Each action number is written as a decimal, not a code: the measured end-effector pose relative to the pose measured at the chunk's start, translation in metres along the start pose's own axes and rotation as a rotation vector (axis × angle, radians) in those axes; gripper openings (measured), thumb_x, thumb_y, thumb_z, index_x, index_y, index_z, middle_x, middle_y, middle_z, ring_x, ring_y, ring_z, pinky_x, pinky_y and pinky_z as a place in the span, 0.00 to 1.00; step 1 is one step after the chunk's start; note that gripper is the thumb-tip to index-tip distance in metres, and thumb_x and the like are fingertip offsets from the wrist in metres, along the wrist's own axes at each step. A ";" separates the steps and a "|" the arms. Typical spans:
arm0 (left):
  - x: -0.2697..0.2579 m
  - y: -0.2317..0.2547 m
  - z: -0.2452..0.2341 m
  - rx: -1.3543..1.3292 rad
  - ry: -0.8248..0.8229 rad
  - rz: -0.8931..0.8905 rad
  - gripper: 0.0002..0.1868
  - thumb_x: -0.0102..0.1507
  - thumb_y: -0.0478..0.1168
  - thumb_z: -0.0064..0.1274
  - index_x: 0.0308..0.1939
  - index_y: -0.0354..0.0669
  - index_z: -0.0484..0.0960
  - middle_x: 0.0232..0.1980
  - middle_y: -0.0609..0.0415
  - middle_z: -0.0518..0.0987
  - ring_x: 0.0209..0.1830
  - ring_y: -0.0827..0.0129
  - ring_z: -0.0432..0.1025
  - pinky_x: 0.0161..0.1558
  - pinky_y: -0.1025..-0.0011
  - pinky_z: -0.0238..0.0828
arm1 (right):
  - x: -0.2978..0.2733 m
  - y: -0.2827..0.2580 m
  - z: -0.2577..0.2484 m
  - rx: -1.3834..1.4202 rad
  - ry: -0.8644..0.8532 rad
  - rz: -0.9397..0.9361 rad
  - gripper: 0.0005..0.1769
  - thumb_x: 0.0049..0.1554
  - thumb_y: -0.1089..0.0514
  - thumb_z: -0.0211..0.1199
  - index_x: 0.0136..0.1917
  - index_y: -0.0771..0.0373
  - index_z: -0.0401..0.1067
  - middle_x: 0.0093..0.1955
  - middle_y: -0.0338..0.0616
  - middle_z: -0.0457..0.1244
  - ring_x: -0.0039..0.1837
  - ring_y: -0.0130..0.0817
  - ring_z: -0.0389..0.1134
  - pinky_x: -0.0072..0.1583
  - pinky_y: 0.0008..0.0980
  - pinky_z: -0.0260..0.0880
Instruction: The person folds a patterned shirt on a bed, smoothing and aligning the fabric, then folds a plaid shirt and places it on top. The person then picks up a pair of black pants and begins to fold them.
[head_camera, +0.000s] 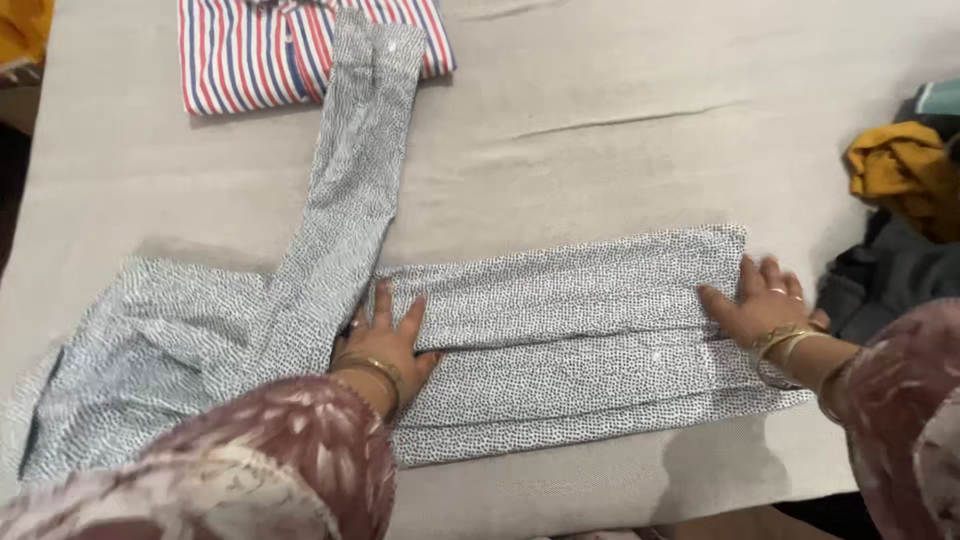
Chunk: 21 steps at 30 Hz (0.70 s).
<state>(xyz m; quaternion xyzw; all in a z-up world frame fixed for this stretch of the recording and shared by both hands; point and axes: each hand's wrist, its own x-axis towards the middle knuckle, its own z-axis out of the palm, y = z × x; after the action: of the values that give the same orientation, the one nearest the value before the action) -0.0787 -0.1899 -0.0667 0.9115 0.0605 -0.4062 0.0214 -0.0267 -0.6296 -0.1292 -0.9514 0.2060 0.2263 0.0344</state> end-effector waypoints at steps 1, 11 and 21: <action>0.002 -0.003 0.001 -0.025 0.021 -0.009 0.42 0.68 0.63 0.43 0.82 0.70 0.40 0.84 0.46 0.21 0.83 0.44 0.27 0.79 0.50 0.38 | 0.004 0.006 -0.002 -0.012 0.001 0.048 0.50 0.54 0.28 0.53 0.82 0.45 0.45 0.87 0.43 0.34 0.86 0.46 0.33 0.76 0.69 0.41; 0.013 -0.060 -0.016 -0.511 0.916 0.359 0.19 0.67 0.35 0.41 0.61 0.52 0.75 0.58 0.47 0.77 0.45 0.46 0.76 0.47 0.51 0.74 | 0.062 -0.042 -0.024 -0.148 0.233 -0.145 0.35 0.61 0.55 0.55 0.80 0.39 0.57 0.81 0.48 0.50 0.79 0.49 0.52 0.72 0.63 0.55; 0.024 -0.027 -0.016 -0.002 0.332 0.569 0.21 0.67 0.40 0.48 0.65 0.54 0.74 0.71 0.53 0.70 0.67 0.55 0.70 0.64 0.57 0.69 | 0.099 -0.039 -0.024 -0.258 -0.021 -0.110 0.26 0.64 0.56 0.57 0.75 0.45 0.70 0.72 0.48 0.66 0.69 0.49 0.70 0.68 0.50 0.72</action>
<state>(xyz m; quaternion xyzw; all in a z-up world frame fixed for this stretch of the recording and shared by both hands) -0.0545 -0.1592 -0.0734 0.9457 -0.1934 -0.2296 0.1249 0.0798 -0.6348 -0.1532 -0.9553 0.1225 0.2586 -0.0739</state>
